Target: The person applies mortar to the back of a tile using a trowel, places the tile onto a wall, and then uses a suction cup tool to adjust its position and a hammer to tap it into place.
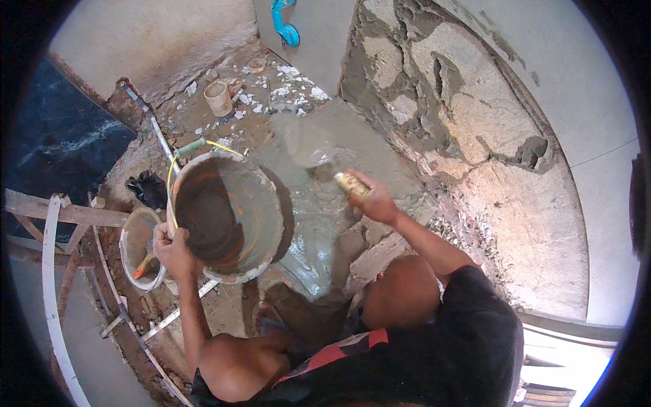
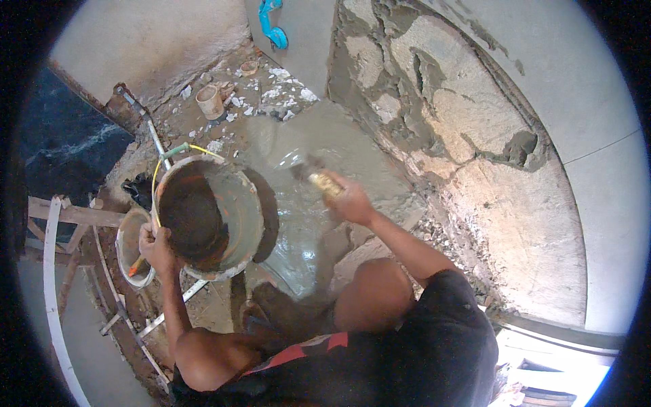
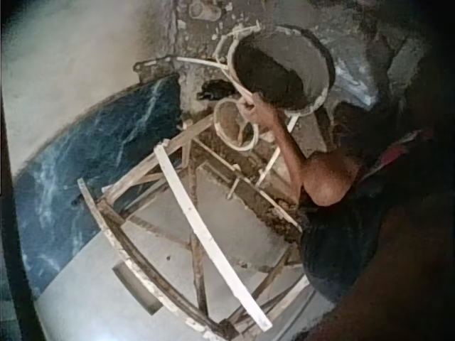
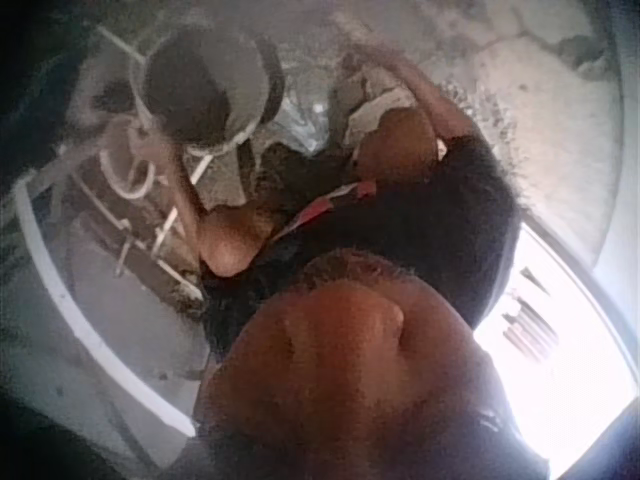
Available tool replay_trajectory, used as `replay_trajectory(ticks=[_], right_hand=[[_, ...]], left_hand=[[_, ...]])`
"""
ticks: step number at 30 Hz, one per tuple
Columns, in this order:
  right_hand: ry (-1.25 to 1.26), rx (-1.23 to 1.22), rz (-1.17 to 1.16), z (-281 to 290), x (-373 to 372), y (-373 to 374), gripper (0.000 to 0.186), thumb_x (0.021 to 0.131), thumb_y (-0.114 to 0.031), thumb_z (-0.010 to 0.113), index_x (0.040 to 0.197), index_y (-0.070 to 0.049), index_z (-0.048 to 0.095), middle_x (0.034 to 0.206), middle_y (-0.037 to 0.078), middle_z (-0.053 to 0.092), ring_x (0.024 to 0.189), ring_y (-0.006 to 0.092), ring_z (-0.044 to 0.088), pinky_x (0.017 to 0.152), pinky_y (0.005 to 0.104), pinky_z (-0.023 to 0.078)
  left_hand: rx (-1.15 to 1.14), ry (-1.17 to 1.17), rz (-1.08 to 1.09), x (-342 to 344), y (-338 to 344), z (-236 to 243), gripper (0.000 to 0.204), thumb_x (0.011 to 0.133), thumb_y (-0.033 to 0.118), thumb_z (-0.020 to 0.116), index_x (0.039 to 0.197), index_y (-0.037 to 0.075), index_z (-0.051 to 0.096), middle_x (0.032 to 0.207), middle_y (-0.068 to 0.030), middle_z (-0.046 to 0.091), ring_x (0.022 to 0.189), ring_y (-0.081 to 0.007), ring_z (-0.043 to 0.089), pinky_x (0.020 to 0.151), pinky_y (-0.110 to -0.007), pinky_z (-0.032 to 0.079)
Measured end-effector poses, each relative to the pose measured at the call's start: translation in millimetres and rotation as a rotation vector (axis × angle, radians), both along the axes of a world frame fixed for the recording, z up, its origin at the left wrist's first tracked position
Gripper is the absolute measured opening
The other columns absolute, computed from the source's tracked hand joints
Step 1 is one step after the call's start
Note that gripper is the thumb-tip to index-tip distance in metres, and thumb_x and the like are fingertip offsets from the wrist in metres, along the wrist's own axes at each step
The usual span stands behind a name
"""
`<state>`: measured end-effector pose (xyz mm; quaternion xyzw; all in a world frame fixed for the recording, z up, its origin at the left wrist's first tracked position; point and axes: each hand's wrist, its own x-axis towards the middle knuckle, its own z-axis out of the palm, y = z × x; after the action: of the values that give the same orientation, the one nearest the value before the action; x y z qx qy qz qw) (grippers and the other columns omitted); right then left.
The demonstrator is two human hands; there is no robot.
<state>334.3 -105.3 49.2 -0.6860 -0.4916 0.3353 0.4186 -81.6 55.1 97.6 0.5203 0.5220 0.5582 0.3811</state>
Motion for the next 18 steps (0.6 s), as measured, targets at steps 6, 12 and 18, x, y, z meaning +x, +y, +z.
replay_trajectory(ticks=[6, 12, 18], right_hand=[[-0.162, -0.011, -0.290, -7, 73, 14, 0.056, 0.076, -0.021, 0.069, 0.129, -0.003, 0.057, 0.092, 0.013, 0.069, 0.080, 0.0164, 0.064, 0.073, 0.0300, 0.051], [0.052, -0.178, -0.335, 9, 143, 56, 0.031, 0.080, -0.020, 0.065, 0.103, 0.001, 0.066, 0.064, 0.004, 0.060, 0.051, 0.0126, 0.055, 0.050, 0.0283, 0.045], [0.402, -0.199, -0.324, 31, 194, 88, 0.016, 0.087, -0.018, 0.057, 0.089, -0.002, 0.061, 0.068, 0.004, 0.060, 0.049, 0.0103, 0.053, 0.042, 0.0230, 0.042]], left_hand=[[-0.103, 0.065, 0.022, -35, -22, 21, 0.010, 0.074, -0.001, 0.058, 0.076, 0.006, 0.050, 0.072, 0.0036, 0.046, 0.063, -0.0053, 0.041, 0.060, -0.022, 0.036], [-0.157, -0.001, 0.039, -60, -59, 27, 0.013, 0.074, -0.003, 0.056, 0.078, 0.006, 0.049, 0.073, 0.0038, 0.046, 0.063, -0.0048, 0.040, 0.060, -0.021, 0.036], [-0.165, 0.043, 0.019, -100, -88, 15, 0.015, 0.070, -0.004, 0.055, 0.075, 0.007, 0.046, 0.072, 0.0026, 0.047, 0.062, -0.0056, 0.040, 0.058, -0.022, 0.035]])
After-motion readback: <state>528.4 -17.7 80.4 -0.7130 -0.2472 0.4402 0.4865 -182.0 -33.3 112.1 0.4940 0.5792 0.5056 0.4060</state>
